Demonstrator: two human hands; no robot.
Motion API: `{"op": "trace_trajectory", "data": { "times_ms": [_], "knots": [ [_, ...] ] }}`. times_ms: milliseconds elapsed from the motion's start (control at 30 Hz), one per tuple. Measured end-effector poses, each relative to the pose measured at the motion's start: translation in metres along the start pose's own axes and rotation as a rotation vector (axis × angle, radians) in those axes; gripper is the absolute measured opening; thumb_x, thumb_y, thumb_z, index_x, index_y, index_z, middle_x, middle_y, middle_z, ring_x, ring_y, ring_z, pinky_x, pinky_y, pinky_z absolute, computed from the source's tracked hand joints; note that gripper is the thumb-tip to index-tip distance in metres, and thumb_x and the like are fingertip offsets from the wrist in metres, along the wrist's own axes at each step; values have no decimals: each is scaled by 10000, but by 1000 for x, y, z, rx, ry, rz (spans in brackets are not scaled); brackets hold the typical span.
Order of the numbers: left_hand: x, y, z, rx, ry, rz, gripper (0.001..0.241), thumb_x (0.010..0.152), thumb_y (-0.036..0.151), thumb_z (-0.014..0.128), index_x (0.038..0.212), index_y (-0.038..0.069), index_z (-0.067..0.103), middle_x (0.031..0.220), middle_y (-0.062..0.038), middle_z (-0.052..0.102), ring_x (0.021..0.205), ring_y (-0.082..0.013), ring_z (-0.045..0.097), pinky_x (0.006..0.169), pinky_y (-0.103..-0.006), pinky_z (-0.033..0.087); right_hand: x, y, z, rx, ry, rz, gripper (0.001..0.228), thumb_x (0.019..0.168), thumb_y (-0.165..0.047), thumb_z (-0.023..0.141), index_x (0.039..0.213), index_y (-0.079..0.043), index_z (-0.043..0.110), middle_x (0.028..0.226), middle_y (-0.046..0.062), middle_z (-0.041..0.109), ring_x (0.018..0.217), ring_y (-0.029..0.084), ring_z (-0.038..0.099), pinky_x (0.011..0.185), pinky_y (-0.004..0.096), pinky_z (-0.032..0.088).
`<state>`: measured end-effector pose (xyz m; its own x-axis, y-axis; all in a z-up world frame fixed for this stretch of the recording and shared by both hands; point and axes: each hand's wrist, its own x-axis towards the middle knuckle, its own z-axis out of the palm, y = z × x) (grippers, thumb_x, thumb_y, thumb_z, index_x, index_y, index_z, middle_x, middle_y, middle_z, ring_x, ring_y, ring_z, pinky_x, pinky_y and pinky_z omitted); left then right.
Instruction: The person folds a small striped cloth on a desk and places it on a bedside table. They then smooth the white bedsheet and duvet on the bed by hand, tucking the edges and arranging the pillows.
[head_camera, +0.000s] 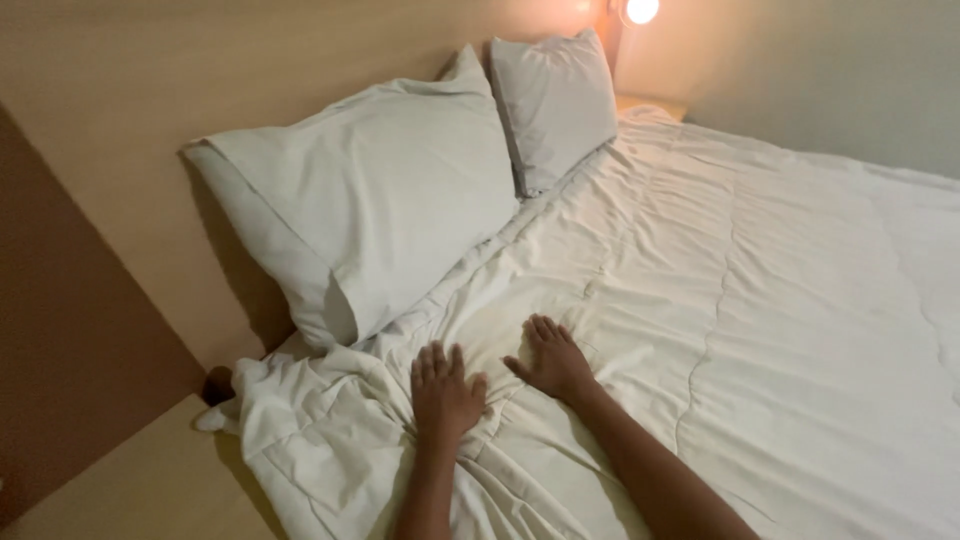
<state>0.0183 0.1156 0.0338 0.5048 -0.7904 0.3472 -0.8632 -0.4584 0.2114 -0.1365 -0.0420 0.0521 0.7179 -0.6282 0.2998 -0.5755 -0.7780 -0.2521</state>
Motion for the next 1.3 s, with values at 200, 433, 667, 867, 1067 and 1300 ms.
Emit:
{"op": "trace_trajectory", "data": {
  "times_ms": [200, 433, 667, 867, 1067, 1300],
  "knots": [
    [7, 8, -18, -7, -78, -37, 861, 885, 664, 530, 1524, 96, 430, 1621, -220, 297, 1526, -389, 217, 1238, -513, 92, 6, -3, 3, -2, -19, 18, 976, 905, -699, 543, 1506, 52, 380, 1599, 243, 350, 1517, 365, 282, 1231, 468, 210],
    [49, 2, 8, -35, -95, -30, 911, 898, 688, 505, 1568, 87, 359, 1632, -269, 250, 1524, -409, 192, 1235, -509, 87, 43, 3, 9, -9, 88, -15, 951, 903, -646, 591, 1483, 88, 418, 1576, 268, 410, 1502, 395, 334, 1255, 472, 238],
    [71, 5, 16, -30, -18, -53, 905, 897, 667, 514, 1570, 87, 341, 1633, -273, 223, 1536, -404, 143, 1232, -520, 62, 64, 10, 15, 13, 159, -22, 928, 899, -626, 604, 1474, 83, 440, 1566, 270, 415, 1493, 395, 332, 1216, 517, 232],
    [50, 3, 16, -33, 116, -7, 777, 924, 558, 543, 1512, 56, 466, 1612, -257, 345, 1525, -401, 264, 1255, -520, 146, 54, 11, 17, 17, 164, -26, 861, 951, -611, 550, 1485, 56, 444, 1571, 247, 419, 1494, 383, 335, 1227, 499, 236],
    [1, 5, 28, -91, 106, 88, 753, 893, 471, 589, 1477, 8, 480, 1579, -278, 372, 1490, -433, 280, 1218, -535, 163, 15, 17, 31, 55, 102, -31, 806, 944, -570, 551, 1473, 32, 466, 1566, 227, 431, 1487, 368, 341, 1214, 487, 256],
    [-19, 22, -5, -83, 89, 87, 823, 889, 534, 605, 1468, -32, 458, 1561, -293, 380, 1480, -455, 284, 1218, -581, 142, -3, 7, 21, 32, 109, -137, 769, 959, -545, 563, 1423, 65, 503, 1520, 268, 476, 1458, 391, 399, 1197, 472, 303]
  ]
}}
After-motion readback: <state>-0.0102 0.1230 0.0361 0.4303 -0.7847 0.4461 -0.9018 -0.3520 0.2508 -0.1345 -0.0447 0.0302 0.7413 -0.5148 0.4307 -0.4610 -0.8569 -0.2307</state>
